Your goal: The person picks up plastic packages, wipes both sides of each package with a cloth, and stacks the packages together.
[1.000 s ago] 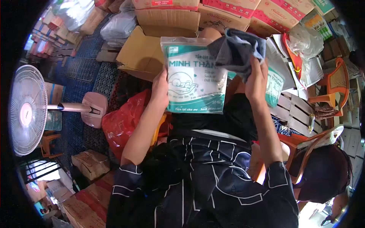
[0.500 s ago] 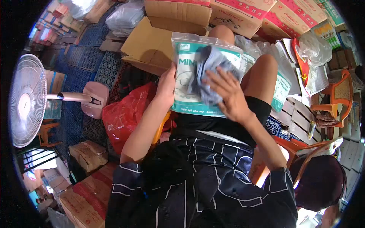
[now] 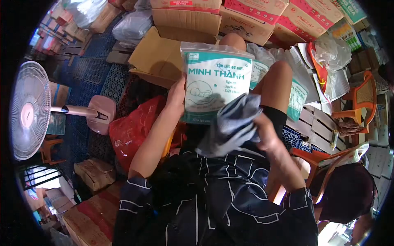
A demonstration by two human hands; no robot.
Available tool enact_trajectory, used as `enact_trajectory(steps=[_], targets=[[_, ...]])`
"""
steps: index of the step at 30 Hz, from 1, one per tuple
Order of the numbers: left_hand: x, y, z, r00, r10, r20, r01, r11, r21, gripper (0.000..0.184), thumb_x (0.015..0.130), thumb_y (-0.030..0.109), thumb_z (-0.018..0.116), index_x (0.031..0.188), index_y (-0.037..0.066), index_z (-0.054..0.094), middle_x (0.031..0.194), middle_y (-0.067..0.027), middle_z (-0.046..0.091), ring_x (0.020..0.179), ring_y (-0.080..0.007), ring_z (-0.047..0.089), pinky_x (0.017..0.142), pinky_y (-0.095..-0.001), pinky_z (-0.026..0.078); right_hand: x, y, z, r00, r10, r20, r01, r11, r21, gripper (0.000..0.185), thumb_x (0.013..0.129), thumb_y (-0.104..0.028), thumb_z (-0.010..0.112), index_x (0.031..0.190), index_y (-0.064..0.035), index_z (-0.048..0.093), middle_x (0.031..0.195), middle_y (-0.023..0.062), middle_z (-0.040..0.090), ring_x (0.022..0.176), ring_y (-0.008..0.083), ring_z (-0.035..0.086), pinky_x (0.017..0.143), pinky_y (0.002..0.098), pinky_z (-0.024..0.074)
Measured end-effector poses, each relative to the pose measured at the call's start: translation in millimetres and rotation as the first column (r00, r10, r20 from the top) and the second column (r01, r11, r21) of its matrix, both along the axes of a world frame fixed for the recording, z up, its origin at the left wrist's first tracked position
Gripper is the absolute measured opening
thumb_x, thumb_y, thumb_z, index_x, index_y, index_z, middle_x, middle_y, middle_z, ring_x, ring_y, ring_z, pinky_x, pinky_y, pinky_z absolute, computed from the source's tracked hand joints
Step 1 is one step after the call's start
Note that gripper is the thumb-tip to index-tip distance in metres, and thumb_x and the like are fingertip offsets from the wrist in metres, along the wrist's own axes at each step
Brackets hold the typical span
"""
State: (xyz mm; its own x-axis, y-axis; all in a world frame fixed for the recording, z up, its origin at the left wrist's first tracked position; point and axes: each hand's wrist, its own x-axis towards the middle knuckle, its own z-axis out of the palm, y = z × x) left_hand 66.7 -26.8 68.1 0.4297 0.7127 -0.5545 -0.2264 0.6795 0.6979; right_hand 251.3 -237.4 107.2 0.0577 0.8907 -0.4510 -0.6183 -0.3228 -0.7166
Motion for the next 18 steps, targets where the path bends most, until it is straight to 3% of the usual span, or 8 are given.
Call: enact_trajectory(steps=[4,8,10,11,12,14,17,18], targets=[[-2.3,1.0,-2.1,0.999,-0.031,0.019,0.031,1.0,0.004,0.047,0.101,0.043,0.046,0.125,0.005,0.058,0.121,-0.0089,0.063,0.109,-0.021,0.061,0.094,-0.0399,0.05,13.9,28.9,49.6,0.965,-0.146,-0.216,0.189,0.962,0.195,0.047,0.093,-0.031,0.054,0.129,0.0001,0.054,0.119,0.0126,0.064,0.11,0.026,0.062,0.099,0.0392,0.047],[-3.4,8.1,-23.4,0.993,-0.015,0.114,0.019,0.999,-0.036,0.046,0.1,0.043,0.048,0.125,0.005,0.057,0.121,-0.0108,0.063,0.107,-0.0244,0.063,0.092,-0.0429,0.052,40.0,74.5,44.0,0.857,-0.382,0.347,0.336,0.923,0.187,0.031,0.099,-0.027,0.052,0.111,-0.0008,0.062,0.098,0.0023,0.064,0.086,0.0133,0.059,0.08,0.0295,0.0477],[-0.7,2.8,-12.0,0.999,0.018,0.044,-0.018,1.0,0.007,0.047,0.101,0.041,0.046,0.123,0.002,0.058,0.115,-0.0097,0.065,0.1,-0.0199,0.065,0.088,-0.0361,0.053,67.0,91.7,-7.2,0.555,-0.369,0.746,0.179,0.928,0.326,0.03,0.1,-0.028,0.052,0.101,0.0004,0.062,0.086,-0.0025,0.056,0.078,0.0071,0.048,0.07,0.0242,0.0413],[-0.6,2.1,-10.0,0.998,0.011,0.062,-0.012,1.0,0.021,0.046,0.101,0.041,0.046,0.123,0.002,0.058,0.115,-0.0096,0.065,0.1,-0.0196,0.065,0.088,-0.036,0.053,61.4,91.9,-10.9,0.526,-0.432,0.732,0.126,0.891,0.435,0.031,0.1,-0.028,0.052,0.096,0.0014,0.06,0.083,-0.0037,0.052,0.077,0.0065,0.044,0.068,0.0238,0.0389],[-1.0,2.2,-9.1,0.997,0.009,0.081,-0.012,0.999,0.035,0.046,0.102,0.04,0.045,0.123,0.001,0.058,0.115,-0.0095,0.065,0.1,-0.0193,0.065,0.087,-0.0359,0.053,60.3,82.0,-10.1,0.528,-0.3,0.795,0.082,0.949,0.303,0.03,0.1,-0.025,0.051,0.1,0.0036,0.061,0.084,-0.0015,0.056,0.081,0.0079,0.046,0.073,0.0259,0.0412],[-0.7,1.8,-7.4,0.995,0.015,0.101,-0.019,0.999,0.032,0.045,0.102,0.041,0.045,0.123,0.002,0.059,0.115,-0.0089,0.065,0.1,-0.0192,0.065,0.087,-0.0362,0.054,48.5,65.5,-12.8,0.476,-0.277,0.835,-0.049,0.939,0.34,0.037,0.096,-0.03,0.056,0.109,0.0052,0.059,0.098,0.0086,0.062,0.094,0.0178,0.056,0.086,0.0318,0.044],[-1.6,1.1,-7.1,0.993,0.007,0.121,-0.01,1.0,0.022,0.045,0.101,0.042,0.047,0.119,0.004,0.061,0.113,-0.0079,0.066,0.098,-0.0193,0.065,0.084,-0.0363,0.054,47.2,43.2,-20.3,0.037,-0.369,0.929,-0.626,0.716,0.309,0.068,0.081,-0.046,0.065,0.13,0.0005,0.051,0.141,0.0252,0.043,0.13,0.0434,0.042,0.108,0.0485,0.0335],[-3.6,0.8,-8.4,0.994,0.0,0.113,-0.003,1.0,0.028,0.045,0.101,0.042,0.047,0.119,0.004,0.061,0.113,-0.008,0.066,0.098,-0.0192,0.065,0.084,-0.0361,0.054,28.8,38.3,-9.0,-0.047,-0.355,0.934,-0.64,0.729,0.245,0.067,0.08,-0.042,0.069,0.132,-0.0036,0.05,0.145,0.0235,0.04,0.134,0.0421,0.038,0.11,0.0528,0.0304]])
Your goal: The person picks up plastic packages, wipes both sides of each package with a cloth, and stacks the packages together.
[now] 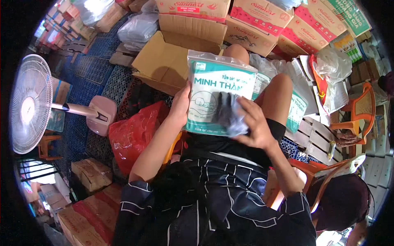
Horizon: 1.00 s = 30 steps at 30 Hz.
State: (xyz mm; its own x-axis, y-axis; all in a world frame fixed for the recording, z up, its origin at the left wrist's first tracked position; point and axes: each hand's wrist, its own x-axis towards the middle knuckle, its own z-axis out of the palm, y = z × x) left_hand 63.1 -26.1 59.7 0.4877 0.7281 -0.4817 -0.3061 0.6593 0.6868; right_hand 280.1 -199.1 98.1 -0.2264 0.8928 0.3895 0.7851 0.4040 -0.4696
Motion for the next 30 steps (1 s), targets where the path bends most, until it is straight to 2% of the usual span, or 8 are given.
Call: enact_trajectory(steps=[3,7,12,14,18,20,22,30], targets=[[2.7,-1.1,9.3,0.998,-0.017,-0.055,0.019,0.999,0.039,0.047,0.103,0.041,0.042,0.122,0.001,0.058,0.111,-0.008,0.066,0.094,-0.0166,0.066,0.082,-0.0336,0.054,-17.8,-11.1,-0.6,0.986,-0.045,0.163,0.062,0.993,-0.103,0.077,0.062,-0.023,0.081,0.132,-0.0094,0.051,0.148,0.0205,0.037,0.138,0.04,0.033,0.113,0.054,0.0275],[1.9,3.5,3.8,0.999,-0.022,-0.034,0.022,1.0,0.007,0.045,0.1,0.041,0.048,0.119,0.002,0.061,0.112,-0.009,0.066,0.098,-0.0187,0.065,0.084,-0.0347,0.054,-1.7,-3.5,1.3,0.981,0.021,0.192,-0.006,0.997,-0.075,0.073,0.06,-0.013,0.077,0.129,-0.0077,0.053,0.145,0.0182,0.041,0.135,0.0364,0.04,0.11,0.0511,0.0319],[1.3,2.6,1.8,0.998,-0.017,-0.06,0.018,1.0,0.017,0.047,0.102,0.042,0.045,0.121,0.002,0.059,0.112,-0.0087,0.065,0.097,-0.0179,0.065,0.083,-0.0347,0.054,21.6,31.7,14.1,0.979,-0.092,-0.183,0.106,0.992,0.069,0.058,0.07,-0.004,0.067,0.127,-0.0027,0.054,0.132,0.0214,0.055,0.124,0.0377,0.051,0.106,0.045,0.039],[1.7,2.6,2.1,0.998,-0.014,-0.067,0.014,1.0,-0.012,0.046,0.101,0.041,0.045,0.122,0.002,0.059,0.112,-0.0086,0.065,0.097,-0.0182,0.065,0.083,-0.0348,0.054,35.1,49.9,15.3,0.9,-0.237,-0.365,0.24,0.97,-0.037,0.055,0.069,0.001,0.056,0.124,0.001,0.054,0.13,0.0203,0.056,0.127,0.0377,0.049,0.106,0.0441,0.0371],[4.1,1.8,5.6,0.996,0.013,-0.087,-0.015,1.0,-0.024,0.045,0.102,0.041,0.045,0.121,0.002,0.059,0.112,-0.0084,0.066,0.096,-0.0187,0.065,0.083,-0.0356,0.055,49.9,80.4,-4.0,0.859,-0.301,-0.414,0.325,0.946,-0.013,0.056,0.069,0.0,0.055,0.125,-0.0003,0.053,0.134,0.0221,0.052,0.134,0.0395,0.04,0.112,0.0446,0.0301],[5.7,-0.9,13.0,0.992,0.037,-0.12,-0.045,0.997,-0.065,0.045,0.102,0.041,0.045,0.12,0.002,0.06,0.111,-0.0083,0.066,0.095,-0.019,0.066,0.082,-0.0361,0.055,41.0,85.5,-17.0,0.949,-0.212,-0.234,0.246,0.962,0.122,0.056,0.068,0.001,0.055,0.124,-0.0012,0.054,0.137,0.0216,0.05,0.138,0.0408,0.035,0.114,0.0468,0.025],[2.7,3.5,1.9,0.998,0.013,-0.064,-0.017,0.998,-0.066,0.046,0.1,0.042,0.049,0.121,0.003,0.06,0.115,-0.01,0.065,0.1,-0.0222,0.065,0.086,-0.0388,0.054,17.9,63.3,0.7,0.979,-0.137,-0.151,0.147,0.988,0.054,0.06,0.071,-0.01,0.059,0.13,-0.0057,0.052,0.144,0.0149,0.046,0.142,0.0407,0.026,0.116,0.058,0.0137],[2.9,0.1,2.2,0.999,0.011,0.05,-0.009,0.999,-0.044,0.044,0.103,0.04,0.043,0.119,0.002,0.06,0.112,-0.0096,0.066,0.096,-0.0192,0.066,0.085,-0.0365,0.054,-41.5,-38.3,-9.5,0.917,0.134,-0.376,-0.238,0.94,-0.244,0.059,0.068,0.006,0.056,0.125,-0.0059,0.055,0.144,0.016,0.046,0.144,0.0379,0.025,0.118,0.0548,0.015]])
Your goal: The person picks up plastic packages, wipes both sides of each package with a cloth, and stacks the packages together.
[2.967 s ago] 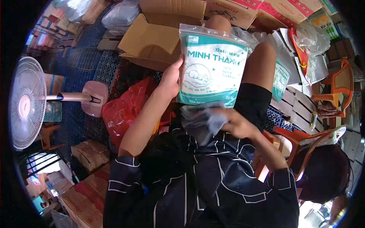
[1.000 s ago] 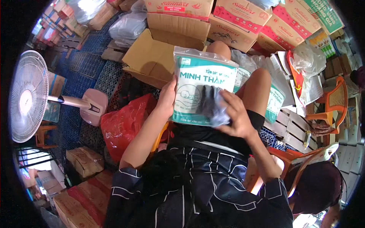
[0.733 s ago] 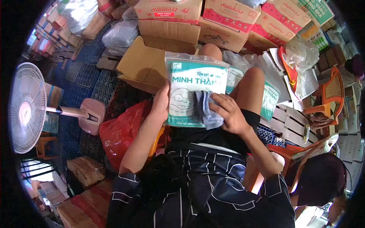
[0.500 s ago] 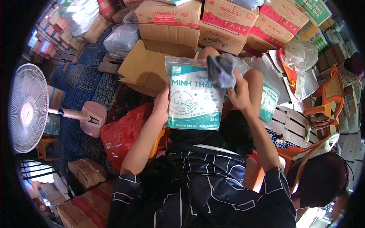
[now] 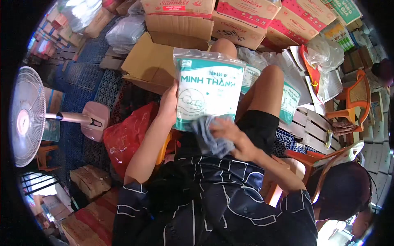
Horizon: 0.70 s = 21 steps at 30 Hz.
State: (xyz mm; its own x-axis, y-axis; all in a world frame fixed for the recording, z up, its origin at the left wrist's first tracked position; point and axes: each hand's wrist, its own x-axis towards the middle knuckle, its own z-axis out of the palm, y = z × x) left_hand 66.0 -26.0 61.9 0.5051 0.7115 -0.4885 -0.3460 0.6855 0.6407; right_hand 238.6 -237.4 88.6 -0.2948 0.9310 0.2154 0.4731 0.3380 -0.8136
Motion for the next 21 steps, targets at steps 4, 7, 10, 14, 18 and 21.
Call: enact_trajectory(steps=[4,7,10,14,18,21], targets=[[1.5,-1.2,5.7,0.991,0.022,-0.13,-0.023,1.0,-0.007,0.043,0.103,0.037,0.043,0.121,0.002,0.059,0.113,-0.0083,0.065,0.098,-0.0185,0.065,0.086,-0.0355,0.054,0.2,-17.7,16.0,0.942,-0.007,-0.336,-0.084,0.963,-0.257,0.037,0.085,-0.004,0.054,0.122,-0.0034,0.056,0.123,0.0144,0.059,0.12,0.029,0.052,0.104,0.0438,0.0374],[-0.4,1.2,-4.1,0.994,0.0,-0.112,0.004,0.999,0.032,0.042,0.103,0.037,0.043,0.12,0.003,0.059,0.112,-0.0077,0.065,0.098,-0.0179,0.064,0.085,-0.0354,0.054,27.2,-17.3,42.8,0.838,-0.398,-0.374,0.157,0.831,-0.534,0.03,0.092,-0.006,0.053,0.121,-0.0012,0.057,0.111,0.0085,0.063,0.102,0.0174,0.058,0.091,0.033,0.046],[0.7,1.4,-1.6,0.995,-0.015,-0.098,0.012,0.999,-0.031,0.04,0.102,0.038,0.044,0.117,0.004,0.061,0.111,-0.0075,0.065,0.097,-0.0175,0.065,0.085,-0.0356,0.054,52.5,20.6,48.6,0.626,-0.666,-0.405,0.579,0.745,-0.331,0.027,0.097,-0.014,0.054,0.12,-0.0012,0.058,0.096,0.0027,0.064,0.086,0.0104,0.057,0.075,0.0268,0.0463],[1.7,0.1,1.1,0.99,0.013,-0.141,-0.015,1.0,-0.015,0.04,0.102,0.038,0.045,0.117,0.005,0.061,0.109,-0.0077,0.066,0.096,-0.0188,0.065,0.084,-0.0364,0.055,71.1,75.6,68.0,0.676,-0.723,-0.144,0.733,0.679,0.034,0.032,0.091,-0.005,0.053,0.123,0.0,0.056,0.092,0.003,0.063,0.082,0.0118,0.058,0.074,0.0268,0.0472],[-1.3,3.1,-8.6,0.995,-0.009,-0.096,0.006,1.0,-0.03,0.041,0.101,0.039,0.046,0.117,0.004,0.061,0.11,-0.0077,0.066,0.096,-0.0187,0.065,0.084,-0.0363,0.054,88.4,109.1,1.7,0.813,-0.578,0.078,0.532,0.79,0.306,0.044,0.08,0.002,0.05,0.123,-0.0019,0.053,0.114,0.0158,0.056,0.111,0.0269,0.05,0.096,0.0383,0.0395],[-0.5,3.5,-7.7,0.992,0.034,-0.119,-0.036,0.999,-0.009,0.044,0.098,0.041,0.053,0.119,0.003,0.061,0.113,-0.011,0.066,0.097,-0.0232,0.066,0.084,-0.0392,0.055,49.2,78.2,4.1,0.865,-0.47,0.178,0.406,0.863,0.301,0.064,0.066,0.007,0.051,0.129,-0.0034,0.05,0.143,0.0217,0.042,0.139,0.0429,0.03,0.115,0.0478,0.0253]])
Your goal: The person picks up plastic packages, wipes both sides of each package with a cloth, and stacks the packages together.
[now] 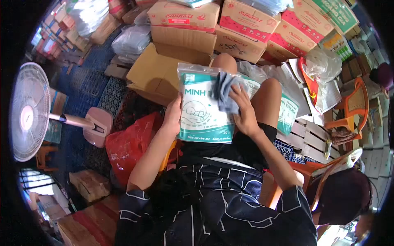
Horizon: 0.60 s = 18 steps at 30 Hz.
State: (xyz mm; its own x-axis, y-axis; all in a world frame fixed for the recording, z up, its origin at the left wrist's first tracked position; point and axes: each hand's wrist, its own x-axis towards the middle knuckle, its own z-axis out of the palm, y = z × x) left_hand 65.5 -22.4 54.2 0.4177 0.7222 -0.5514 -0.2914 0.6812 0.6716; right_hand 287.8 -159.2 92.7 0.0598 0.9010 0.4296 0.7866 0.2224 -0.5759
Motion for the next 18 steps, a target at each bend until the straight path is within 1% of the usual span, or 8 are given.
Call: enact_trajectory(steps=[1,5,6,8,13,14,17,18], targets=[[-1.5,1.0,-3.9,1.0,0.015,-0.007,-0.015,1.0,0.021,0.044,0.098,0.041,0.053,0.119,0.003,0.061,0.113,-0.0108,0.066,0.096,-0.0225,0.066,0.084,-0.0389,0.055,-3.9,-13.7,-3.7,0.998,0.046,-0.048,-0.049,0.997,-0.064,0.072,0.062,0.009,0.053,0.132,-0.0041,0.049,0.149,0.0203,0.037,0.141,0.0472,0.022,0.117,0.051,0.0221],[-0.6,1.2,-4.2,0.997,0.009,-0.074,-0.005,0.998,0.063,0.045,0.097,0.043,0.055,0.113,0.003,0.064,0.107,-0.0094,0.068,0.09,-0.0207,0.068,0.081,-0.0367,0.056,-32.6,-66.1,-13.9,0.994,0.075,-0.077,-0.085,0.987,-0.139,0.068,0.062,0.012,0.053,0.128,-0.0044,0.052,0.146,0.0205,0.04,0.139,0.047,0.028,0.115,0.0511,0.0267],[1.4,-4.6,13.4,0.998,0.01,-0.059,-0.007,0.998,0.056,0.045,0.096,0.044,0.055,0.113,0.003,0.064,0.107,-0.0095,0.068,0.089,-0.0208,0.068,0.081,-0.0367,0.056,-37.8,-75.8,-20.9,0.99,0.121,-0.069,-0.126,0.989,-0.076,0.067,0.062,0.012,0.055,0.127,-0.0046,0.052,0.145,0.0204,0.041,0.138,0.0467,0.03,0.114,0.0511,0.0293],[2.9,-6.0,12.7,0.999,-0.013,0.042,0.011,0.998,0.059,0.044,0.098,0.043,0.053,0.114,0.003,0.064,0.108,-0.0095,0.068,0.091,-0.0204,0.067,0.082,-0.0361,0.055,-47.5,-98.3,-10.9,0.983,0.17,-0.075,-0.182,0.961,-0.207,0.068,0.06,0.011,0.059,0.126,-0.0049,0.052,0.144,0.0192,0.043,0.138,0.0462,0.031,0.114,0.0509,0.0303],[3.5,-0.9,4.2,1.0,-0.015,-0.014,0.015,0.999,0.047,0.044,0.101,0.041,0.046,0.118,0.003,0.06,0.109,-0.0075,0.067,0.095,-0.0181,0.066,0.084,-0.0347,0.053,-57.7,-118.3,14.0,0.926,0.348,-0.146,-0.377,0.844,-0.382,0.067,0.062,0.001,0.066,0.127,-0.0053,0.051,0.139,0.0175,0.048,0.133,0.041,0.039,0.11,0.0485,0.0356],[3.4,-1.2,1.6,1.0,-0.022,0.008,0.022,0.999,0.039,0.044,0.102,0.041,0.045,0.118,0.003,0.06,0.109,-0.007,0.067,0.096,-0.0177,0.065,0.085,-0.0345,0.053,-56.1,-117.7,17.4,0.916,0.355,-0.187,-0.4,0.847,-0.35,0.059,0.067,-0.002,0.066,0.124,-0.0041,0.053,0.129,0.0188,0.055,0.122,0.0397,0.05,0.103,0.0459,0.0419],[4.2,-7.3,13.0,0.999,-0.022,-0.035,0.022,1.0,0.019,0.045,0.102,0.042,0.043,0.119,0.004,0.06,0.11,-0.0062,0.067,0.099,-0.0175,0.064,0.087,-0.0343,0.052,-34.0,-107.5,16.1,0.911,0.294,-0.291,-0.379,0.875,-0.302,0.051,0.07,-0.001,0.063,0.12,-0.0017,0.054,0.116,0.0213,0.06,0.107,0.0409,0.058,0.094,0.0437,0.0472],[3.3,-5.8,3.6,1.0,-0.019,-0.012,0.019,0.999,0.034,0.045,0.102,0.042,0.043,0.119,0.004,0.06,0.11,-0.0064,0.067,0.099,-0.0177,0.064,0.087,-0.0343,0.052,-28.3,-97.3,37.4,0.929,0.258,-0.265,-0.324,0.913,-0.249,0.043,0.071,0.002,0.061,0.113,0.0012,0.056,0.104,0.0233,0.06,0.095,0.0422,0.061,0.084,0.043,0.05]])
